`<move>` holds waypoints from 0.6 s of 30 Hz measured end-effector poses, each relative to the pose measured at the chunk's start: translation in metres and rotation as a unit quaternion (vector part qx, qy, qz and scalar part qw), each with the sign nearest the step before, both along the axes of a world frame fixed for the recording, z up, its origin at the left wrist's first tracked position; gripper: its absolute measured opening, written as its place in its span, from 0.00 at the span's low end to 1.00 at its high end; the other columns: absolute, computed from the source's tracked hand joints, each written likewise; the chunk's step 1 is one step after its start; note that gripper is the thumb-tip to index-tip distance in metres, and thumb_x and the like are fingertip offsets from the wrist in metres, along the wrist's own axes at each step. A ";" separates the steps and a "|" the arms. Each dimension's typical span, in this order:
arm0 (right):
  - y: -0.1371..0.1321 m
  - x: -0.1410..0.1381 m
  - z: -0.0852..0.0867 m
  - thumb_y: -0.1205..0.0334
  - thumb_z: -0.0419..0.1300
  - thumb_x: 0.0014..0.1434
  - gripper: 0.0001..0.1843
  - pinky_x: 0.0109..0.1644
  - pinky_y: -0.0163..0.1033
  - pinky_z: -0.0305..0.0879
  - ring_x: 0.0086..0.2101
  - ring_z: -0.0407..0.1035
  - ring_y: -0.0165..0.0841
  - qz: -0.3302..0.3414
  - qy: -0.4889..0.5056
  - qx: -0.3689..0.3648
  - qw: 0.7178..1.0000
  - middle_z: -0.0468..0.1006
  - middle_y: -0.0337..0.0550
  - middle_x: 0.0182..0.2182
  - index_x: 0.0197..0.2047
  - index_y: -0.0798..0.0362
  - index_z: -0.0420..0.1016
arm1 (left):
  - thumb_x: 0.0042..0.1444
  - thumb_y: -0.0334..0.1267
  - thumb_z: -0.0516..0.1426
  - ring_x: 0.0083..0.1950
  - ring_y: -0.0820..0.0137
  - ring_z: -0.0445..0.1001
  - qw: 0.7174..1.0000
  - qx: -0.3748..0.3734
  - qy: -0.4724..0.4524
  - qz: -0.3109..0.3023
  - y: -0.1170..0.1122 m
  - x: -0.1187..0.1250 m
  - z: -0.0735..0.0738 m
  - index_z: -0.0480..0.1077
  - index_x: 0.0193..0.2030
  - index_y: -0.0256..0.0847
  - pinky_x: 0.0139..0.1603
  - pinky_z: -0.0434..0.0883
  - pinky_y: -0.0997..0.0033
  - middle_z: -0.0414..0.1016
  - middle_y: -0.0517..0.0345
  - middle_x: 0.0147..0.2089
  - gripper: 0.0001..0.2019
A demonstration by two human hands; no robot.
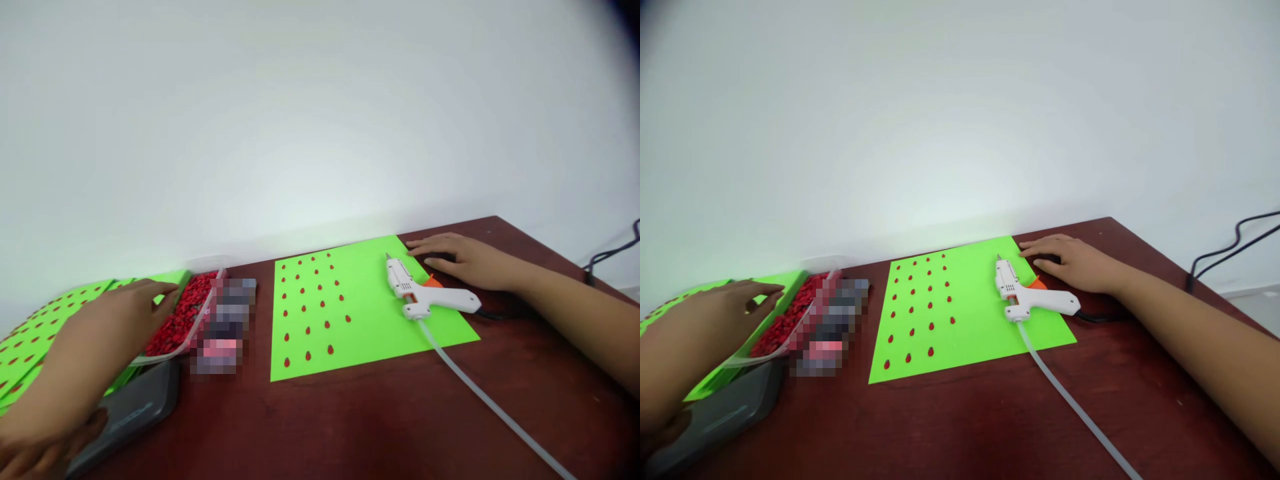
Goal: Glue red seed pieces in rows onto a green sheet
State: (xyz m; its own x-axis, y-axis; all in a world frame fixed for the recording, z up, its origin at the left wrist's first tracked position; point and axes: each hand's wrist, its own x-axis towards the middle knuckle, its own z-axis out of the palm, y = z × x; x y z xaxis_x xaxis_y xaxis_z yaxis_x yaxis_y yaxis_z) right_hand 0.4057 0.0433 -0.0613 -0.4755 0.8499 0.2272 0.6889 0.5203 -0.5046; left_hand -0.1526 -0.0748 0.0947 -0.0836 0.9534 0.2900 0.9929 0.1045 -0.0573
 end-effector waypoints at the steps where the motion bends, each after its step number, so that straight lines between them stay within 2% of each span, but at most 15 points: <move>1: 0.000 0.000 0.000 0.47 0.58 0.68 0.22 0.69 0.69 0.66 0.62 0.73 0.53 0.000 0.000 0.000 1.000 0.81 0.41 0.63 0.60 0.37 0.84 | 0.63 0.50 0.60 0.31 0.65 0.76 1.000 -0.010 -0.001 0.005 -0.006 0.013 0.000 0.84 0.43 0.44 0.38 0.69 0.70 0.85 0.59 0.36 0.15; 2: 0.000 -0.001 0.000 0.47 0.58 0.68 0.22 0.69 0.69 0.66 0.62 0.73 0.53 0.000 0.001 0.000 1.000 0.81 0.41 0.63 0.60 0.36 0.84 | 0.63 0.51 0.59 0.31 0.66 0.76 1.000 -0.015 -0.021 -0.001 -0.011 0.029 -0.003 0.83 0.46 0.46 0.38 0.69 0.71 0.85 0.61 0.37 0.15; 3: 0.000 -0.001 0.001 0.47 0.58 0.68 0.21 0.69 0.69 0.66 0.62 0.73 0.53 0.000 0.001 0.000 1.000 0.81 0.40 0.63 0.59 0.36 0.84 | 0.63 0.51 0.59 0.30 0.68 0.76 0.997 -0.021 -0.065 -0.034 -0.016 0.046 -0.007 0.83 0.46 0.48 0.36 0.70 0.71 0.85 0.64 0.36 0.15; 5: 0.000 -0.001 0.001 0.47 0.57 0.68 0.21 0.69 0.69 0.66 0.63 0.72 0.53 0.000 0.000 -0.001 1.000 0.81 0.40 0.63 0.60 0.36 0.84 | 0.63 0.49 0.60 0.29 0.69 0.76 0.978 -0.022 -0.153 -0.141 -0.022 0.081 -0.023 0.82 0.43 0.48 0.34 0.71 0.72 0.85 0.64 0.35 0.12; 7: 0.000 -0.001 0.000 0.47 0.57 0.69 0.22 0.70 0.68 0.66 0.63 0.72 0.53 -0.001 -0.003 -0.002 1.000 0.81 0.41 0.64 0.60 0.36 0.84 | 0.64 0.42 0.60 0.30 0.70 0.78 0.952 -0.050 -0.189 -0.236 -0.023 0.113 -0.043 0.80 0.39 0.46 0.33 0.71 0.72 0.84 0.62 0.35 0.08; 9: 0.000 0.000 -0.001 0.47 0.57 0.69 0.22 0.70 0.67 0.66 0.63 0.72 0.52 -0.003 -0.005 -0.002 1.000 0.81 0.40 0.64 0.60 0.36 0.84 | 0.63 0.35 0.60 0.31 0.71 0.78 0.933 -0.086 -0.196 -0.289 -0.020 0.137 -0.062 0.78 0.36 0.44 0.34 0.72 0.73 0.83 0.61 0.34 0.06; 12: 0.000 0.000 -0.002 0.49 0.58 0.68 0.21 0.70 0.67 0.66 0.63 0.72 0.51 -0.001 -0.003 0.005 1.000 0.80 0.37 0.64 0.60 0.35 0.84 | 0.63 0.30 0.60 0.33 0.70 0.79 0.919 -0.112 -0.205 -0.317 -0.015 0.160 -0.079 0.78 0.40 0.42 0.36 0.74 0.73 0.84 0.60 0.37 0.05; 15: 0.000 0.000 -0.001 0.50 0.58 0.68 0.21 0.70 0.67 0.66 0.63 0.72 0.51 0.004 -0.001 0.008 1.000 0.80 0.37 0.64 0.61 0.34 0.83 | 0.66 0.30 0.59 0.36 0.70 0.81 0.910 -0.120 -0.220 -0.330 -0.013 0.172 -0.086 0.80 0.46 0.42 0.40 0.76 0.71 0.85 0.57 0.42 0.08; 18: 0.001 0.000 0.001 0.51 0.58 0.69 0.21 0.70 0.66 0.66 0.64 0.72 0.50 0.006 -0.007 0.005 1.000 0.80 0.36 0.65 0.61 0.34 0.83 | 0.67 0.30 0.59 0.41 0.67 0.83 0.902 -0.116 -0.217 -0.354 -0.016 0.178 -0.092 0.82 0.47 0.43 0.45 0.79 0.68 0.84 0.55 0.45 0.10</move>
